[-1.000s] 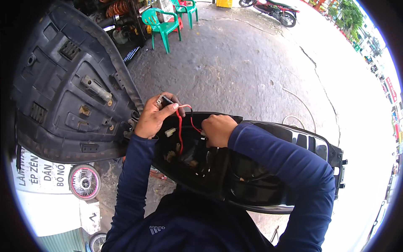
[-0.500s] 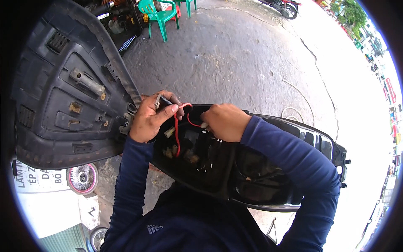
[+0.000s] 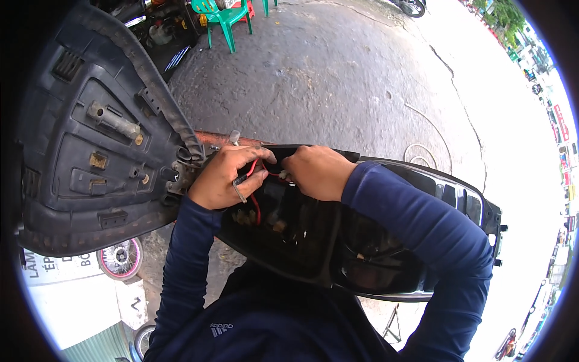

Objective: Installing and connecting electrical wiring and components on a motorcycle under the seat area.

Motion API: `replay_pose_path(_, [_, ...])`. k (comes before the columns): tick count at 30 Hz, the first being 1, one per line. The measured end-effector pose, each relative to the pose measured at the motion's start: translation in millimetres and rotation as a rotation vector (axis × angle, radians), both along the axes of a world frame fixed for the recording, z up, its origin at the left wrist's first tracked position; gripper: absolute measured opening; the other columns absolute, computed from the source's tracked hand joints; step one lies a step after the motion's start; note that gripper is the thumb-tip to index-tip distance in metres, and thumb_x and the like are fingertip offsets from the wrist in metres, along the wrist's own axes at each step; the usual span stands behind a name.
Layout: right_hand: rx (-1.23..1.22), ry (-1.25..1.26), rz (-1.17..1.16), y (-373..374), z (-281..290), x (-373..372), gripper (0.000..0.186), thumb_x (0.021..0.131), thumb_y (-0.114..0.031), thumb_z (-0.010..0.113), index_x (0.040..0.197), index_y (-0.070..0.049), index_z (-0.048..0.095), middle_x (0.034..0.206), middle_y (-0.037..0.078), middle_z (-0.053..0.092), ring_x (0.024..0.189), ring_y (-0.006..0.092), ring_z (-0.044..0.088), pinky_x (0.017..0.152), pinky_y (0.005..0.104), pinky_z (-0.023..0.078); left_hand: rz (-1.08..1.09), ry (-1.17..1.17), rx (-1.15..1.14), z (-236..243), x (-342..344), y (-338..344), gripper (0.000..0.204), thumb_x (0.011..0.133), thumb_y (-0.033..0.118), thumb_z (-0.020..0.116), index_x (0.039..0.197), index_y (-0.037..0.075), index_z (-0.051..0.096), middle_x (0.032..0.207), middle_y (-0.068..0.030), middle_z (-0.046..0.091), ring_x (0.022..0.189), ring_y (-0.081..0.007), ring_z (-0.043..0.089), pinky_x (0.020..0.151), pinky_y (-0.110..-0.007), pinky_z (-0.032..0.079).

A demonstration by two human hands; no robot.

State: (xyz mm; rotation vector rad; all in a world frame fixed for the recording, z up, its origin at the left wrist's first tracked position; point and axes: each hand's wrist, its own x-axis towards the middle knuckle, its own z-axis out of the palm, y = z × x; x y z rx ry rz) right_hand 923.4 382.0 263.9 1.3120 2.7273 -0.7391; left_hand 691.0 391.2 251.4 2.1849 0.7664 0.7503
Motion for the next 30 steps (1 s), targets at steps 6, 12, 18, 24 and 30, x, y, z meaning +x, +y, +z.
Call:
replay_pose_path(6, [-0.063,0.081,0.002,2.2,-5.8,0.4,0.019,0.084,-0.008,0.062,0.100,0.001,0.068,0.087,0.023,0.070,0.087,0.0414,0.068,0.077,0.0496,0.054,0.011,0.071,-0.040,-4.5,0.6,1.8,0.028,0.080,0.003,0.069,0.107,-0.003,0.066,0.102,-0.0192,0.071,0.095,-0.0335,0.069,0.084,-0.038,0.052])
replay_pose_path(12, [-0.086,0.245,-0.007,6.2,-2.8,-3.6,0.019,0.089,-0.008,0.060,0.104,0.003,0.066,0.090,0.024,0.069,0.090,0.0435,0.066,0.079,0.0487,0.051,0.001,0.073,0.117,-8.1,-0.6,1.3,0.027,0.078,0.003,0.070,0.104,-0.004,0.067,0.098,-0.0201,0.071,0.091,-0.0373,0.069,0.083,-0.040,0.053])
replay_pose_path(18, [-0.103,0.226,-0.010,7.9,5.0,-7.3,0.021,0.089,-0.007,0.063,0.108,0.002,0.066,0.092,0.024,0.069,0.086,0.0422,0.066,0.077,0.0457,0.052,-0.023,0.159,0.086,-12.7,-0.4,0.8,0.022,0.078,0.007,0.076,0.096,-0.003,0.068,0.094,-0.0194,0.070,0.090,-0.0374,0.068,0.080,-0.042,0.053])
replay_pose_path(24, [-0.208,0.326,-0.113,6.9,5.5,-6.5,0.023,0.088,-0.005,0.062,0.109,0.003,0.066,0.089,0.021,0.071,0.084,0.0374,0.069,0.076,0.0442,0.054,0.028,0.168,0.066,-16.0,3.8,0.6,0.024,0.077,0.010,0.079,0.095,-0.003,0.068,0.092,-0.0196,0.070,0.088,-0.0378,0.067,0.078,-0.042,0.052])
replay_pose_path(30, [-0.318,0.295,-0.118,7.5,2.2,-2.4,0.028,0.087,0.002,0.060,0.115,0.004,0.064,0.096,0.019,0.071,0.084,0.0291,0.071,0.077,0.0405,0.055,0.011,0.206,0.169,-14.8,2.5,0.3,0.023,0.077,0.008,0.075,0.095,-0.004,0.067,0.092,-0.0198,0.069,0.088,-0.0385,0.067,0.078,-0.043,0.052])
